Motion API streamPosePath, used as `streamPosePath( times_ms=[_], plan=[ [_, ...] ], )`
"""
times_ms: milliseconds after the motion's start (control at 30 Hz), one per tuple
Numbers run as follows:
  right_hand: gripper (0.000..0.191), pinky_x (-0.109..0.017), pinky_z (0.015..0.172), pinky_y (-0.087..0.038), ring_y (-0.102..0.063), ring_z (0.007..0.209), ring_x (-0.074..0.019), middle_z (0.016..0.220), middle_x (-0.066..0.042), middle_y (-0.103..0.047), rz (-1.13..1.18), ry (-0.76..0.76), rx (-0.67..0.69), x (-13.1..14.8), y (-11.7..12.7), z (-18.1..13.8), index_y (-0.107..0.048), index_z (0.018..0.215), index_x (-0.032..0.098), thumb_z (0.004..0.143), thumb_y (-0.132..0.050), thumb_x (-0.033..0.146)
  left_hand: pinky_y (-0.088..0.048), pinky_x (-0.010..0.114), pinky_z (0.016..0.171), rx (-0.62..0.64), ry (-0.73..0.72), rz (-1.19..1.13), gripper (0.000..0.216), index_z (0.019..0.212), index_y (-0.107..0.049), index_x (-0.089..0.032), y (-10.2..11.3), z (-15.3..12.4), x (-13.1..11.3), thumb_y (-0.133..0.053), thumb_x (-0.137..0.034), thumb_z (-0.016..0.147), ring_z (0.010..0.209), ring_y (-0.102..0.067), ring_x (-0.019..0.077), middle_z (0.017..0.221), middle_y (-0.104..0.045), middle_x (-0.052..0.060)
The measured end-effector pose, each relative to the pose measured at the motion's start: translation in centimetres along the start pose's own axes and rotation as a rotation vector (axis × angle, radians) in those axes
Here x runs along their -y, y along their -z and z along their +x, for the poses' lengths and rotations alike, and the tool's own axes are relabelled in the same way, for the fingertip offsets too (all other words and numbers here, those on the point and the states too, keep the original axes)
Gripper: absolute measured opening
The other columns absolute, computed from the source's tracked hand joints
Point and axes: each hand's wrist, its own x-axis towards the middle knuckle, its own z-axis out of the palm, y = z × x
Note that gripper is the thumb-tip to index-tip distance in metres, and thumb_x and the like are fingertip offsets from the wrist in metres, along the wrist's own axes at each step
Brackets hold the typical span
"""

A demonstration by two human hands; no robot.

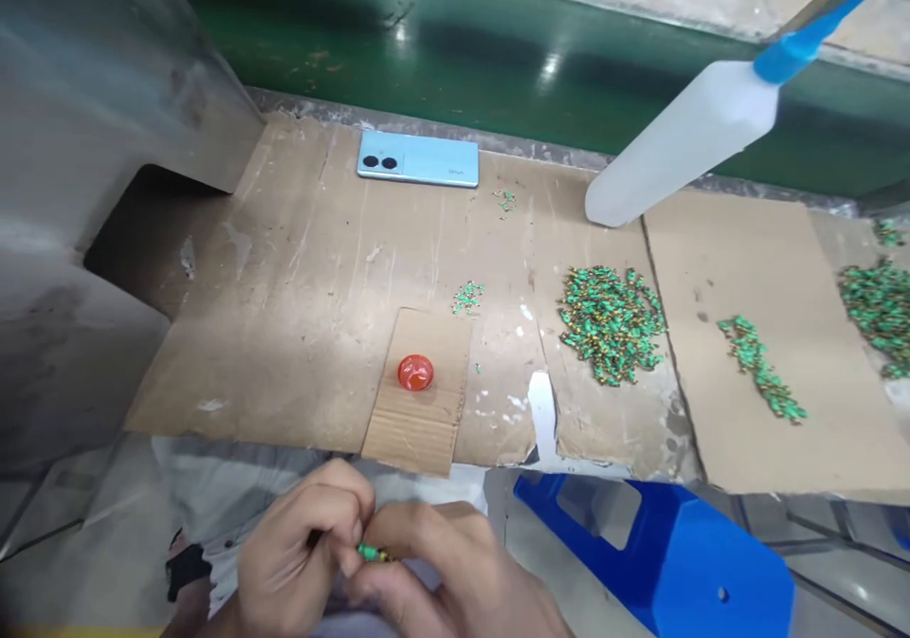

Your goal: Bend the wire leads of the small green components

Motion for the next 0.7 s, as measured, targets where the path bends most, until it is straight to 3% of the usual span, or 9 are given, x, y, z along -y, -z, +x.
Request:
streamPosePath(
  times_ms=[233, 467, 700],
  plan=[
    [0.016, -0.016, 0.062, -0.064, -0.084, 0.067, -0.0150, 0.088, -0.002, -0.088, 0.268, 0.102, -0.103, 2.4, -0.2, 3.0, -0.070, 0.112, 0.026, 0.111, -0.071, 0.042, -0.050, 0.015, 0.060, -0.072, 0.028, -0.168, 0.027, 0.096, -0.063, -0.020, 0.1, 0.0, -0.1, -0.076, -0.042, 0.106, 0.068, -0.066, 0.0088, 0.081, -0.070, 0.000],
    [0.015, -0.018, 0.061, -0.066, -0.083, 0.061, -0.0164, 0.085, -0.003, -0.088, 0.279, 0.098, -0.119, 2.9, -0.3, 2.8, -0.070, 0.113, 0.023, 0.108, -0.075, 0.037, -0.052, 0.015, 0.063, -0.077, 0.025, -0.227, 0.030, 0.093, -0.065, -0.019, 0.0, 0.1, -0.5, -0.078, -0.043, 0.104, 0.070, -0.068, 0.0090, 0.081, -0.071, 0.001],
    [0.020, -0.018, 0.058, -0.066, -0.082, 0.061, -0.0162, 0.082, -0.003, -0.086, 0.224, 0.092, -0.160, 3.3, 0.0, 3.1, -0.072, 0.109, 0.023, 0.110, -0.071, 0.043, -0.052, 0.016, 0.063, -0.082, 0.062, -0.248, 0.032, 0.091, -0.065, -0.018, -0.1, 0.2, -0.5, -0.080, -0.044, 0.102, 0.068, -0.067, 0.0089, 0.081, -0.071, 0.001]
  ],
)
